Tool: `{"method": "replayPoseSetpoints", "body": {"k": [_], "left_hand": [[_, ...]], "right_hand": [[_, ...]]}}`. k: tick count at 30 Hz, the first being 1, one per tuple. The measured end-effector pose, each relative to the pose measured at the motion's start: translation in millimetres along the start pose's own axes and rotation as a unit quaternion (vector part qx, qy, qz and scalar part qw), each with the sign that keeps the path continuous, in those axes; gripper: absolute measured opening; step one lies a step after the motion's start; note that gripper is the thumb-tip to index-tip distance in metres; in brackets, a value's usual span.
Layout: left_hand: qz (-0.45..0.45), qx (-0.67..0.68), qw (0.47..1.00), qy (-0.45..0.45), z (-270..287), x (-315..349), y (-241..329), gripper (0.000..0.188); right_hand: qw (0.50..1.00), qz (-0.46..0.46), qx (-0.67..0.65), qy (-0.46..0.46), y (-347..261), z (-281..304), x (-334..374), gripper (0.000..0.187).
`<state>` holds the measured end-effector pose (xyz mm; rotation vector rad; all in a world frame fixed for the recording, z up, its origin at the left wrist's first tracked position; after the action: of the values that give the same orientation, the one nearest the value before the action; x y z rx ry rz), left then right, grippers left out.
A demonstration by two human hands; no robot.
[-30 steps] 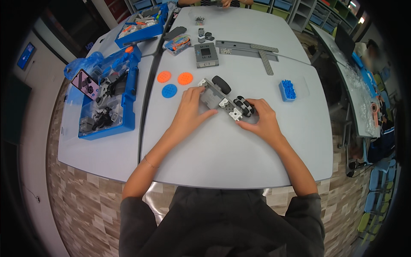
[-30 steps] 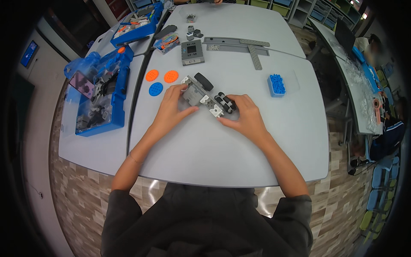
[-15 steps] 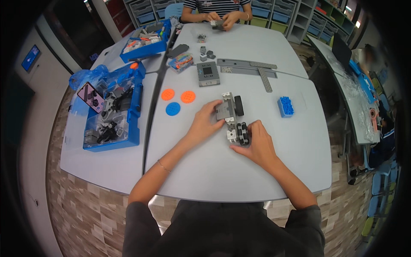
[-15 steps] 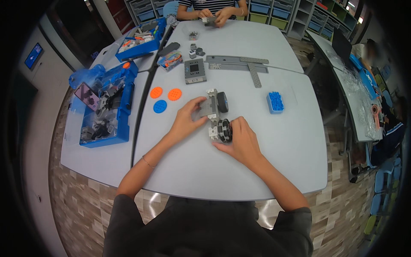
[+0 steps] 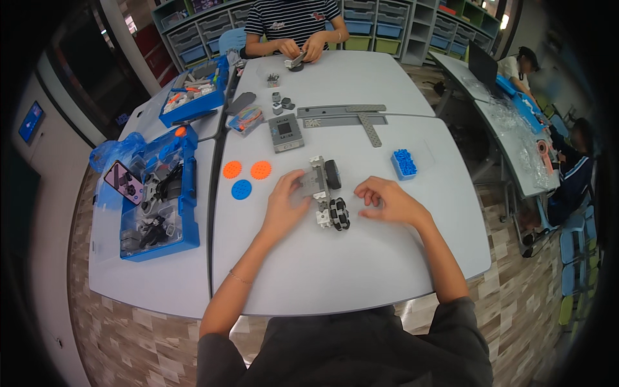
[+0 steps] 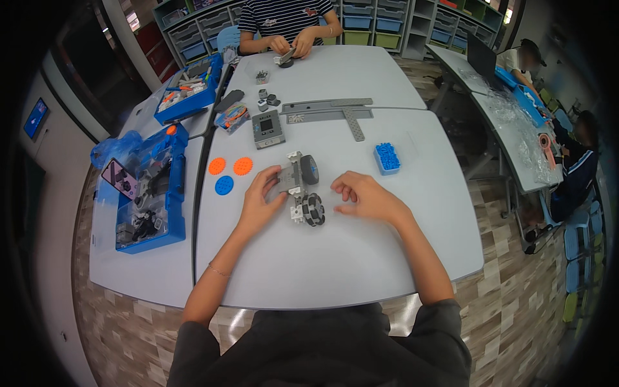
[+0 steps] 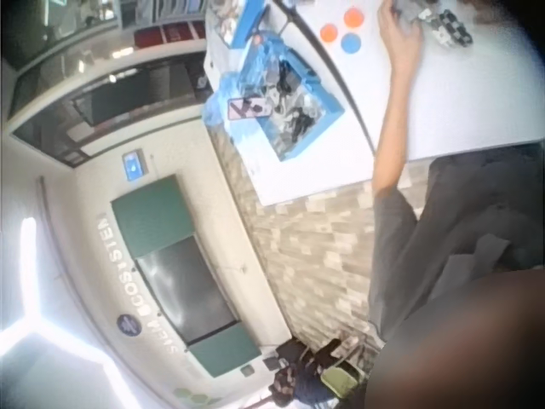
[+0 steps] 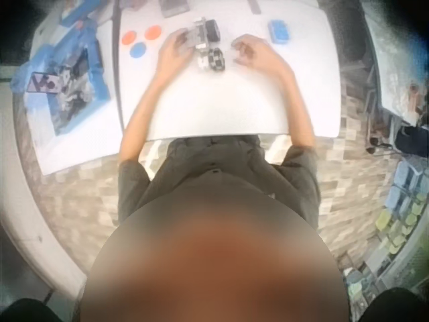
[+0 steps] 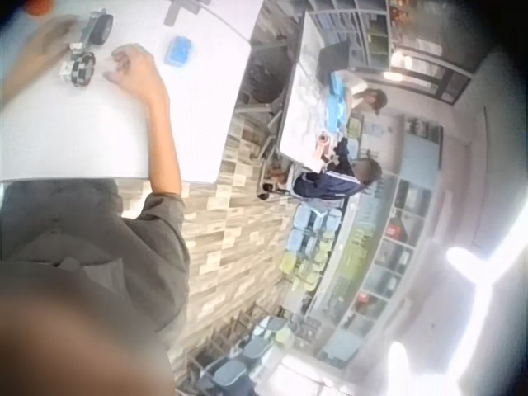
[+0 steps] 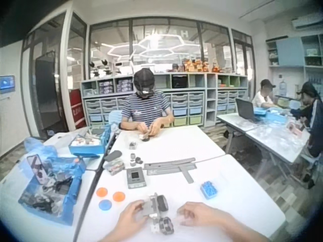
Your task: The person assembles a small wheeled robot using modular plastic parts. They attach wheels to a motorized chassis, connect structural beams, and repeatedly adjust the assembly on the table. The person also picks up and places a smartphone on the table during the process.
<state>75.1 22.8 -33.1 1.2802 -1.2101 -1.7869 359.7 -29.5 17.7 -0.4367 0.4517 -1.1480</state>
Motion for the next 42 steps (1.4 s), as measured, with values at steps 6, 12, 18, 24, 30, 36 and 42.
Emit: {"method": "replayPoseSetpoints", "body": {"k": [6, 12, 18, 24, 30, 36, 42], "left_hand": [[-0.002, -0.016, 1.0, 0.022, 2.5, 16.1, 5.1, 0.059], [0.028, -0.066, 0.997, 0.014, 7.6, 22.6, 8.2, 0.061], [0.012, -0.132, 0.991, -0.01, 7.5, 1.2, 0.0, 0.066], [0.022, -0.146, 0.989, -0.008, 7.4, -1.1, -0.4, 0.064], [-0.002, -0.112, 0.993, 0.031, -8.7, 7.5, 7.4, 0.066], [0.003, -0.081, 0.995, 0.057, -18.0, 11.2, 10.7, 0.065], [-0.003, -0.017, 0.998, 0.062, -24.3, 10.6, 10.6, 0.063]], "right_hand": [[0.946, -0.054, 0.195, 0.252, 41.6, 13.3, -83.0, 0.018], [0.881, -0.22, 0.384, 0.168, 73.5, 1.5, -145.9, 0.021], [0.889, -0.194, 0.371, 0.183, 70.8, 4.3, -128.9, 0.026], [0.959, -0.147, 0.108, 0.215, 3.4, 17.5, -81.1, 0.042], [0.983, -0.08, 0.08, 0.146, -67.7, 1.6, -36.0, 0.043], [0.969, -0.027, 0.147, 0.199, -79.7, -19.5, -25.1, 0.038], [0.973, -0.007, 0.135, 0.186, -71.3, -20.1, -29.2, 0.038]]}}
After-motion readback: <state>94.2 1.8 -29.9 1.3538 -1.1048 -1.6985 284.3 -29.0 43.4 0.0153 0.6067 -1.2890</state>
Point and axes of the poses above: each hand's wrist, its own x-axis away from the middle knuckle, its own z-axis out of the back of the hand, y = z × x, the point moved 1 cm from there along -x, towards the middle knuckle, and after that the axes turned 14 degrees about x, right-handed, at the moved point
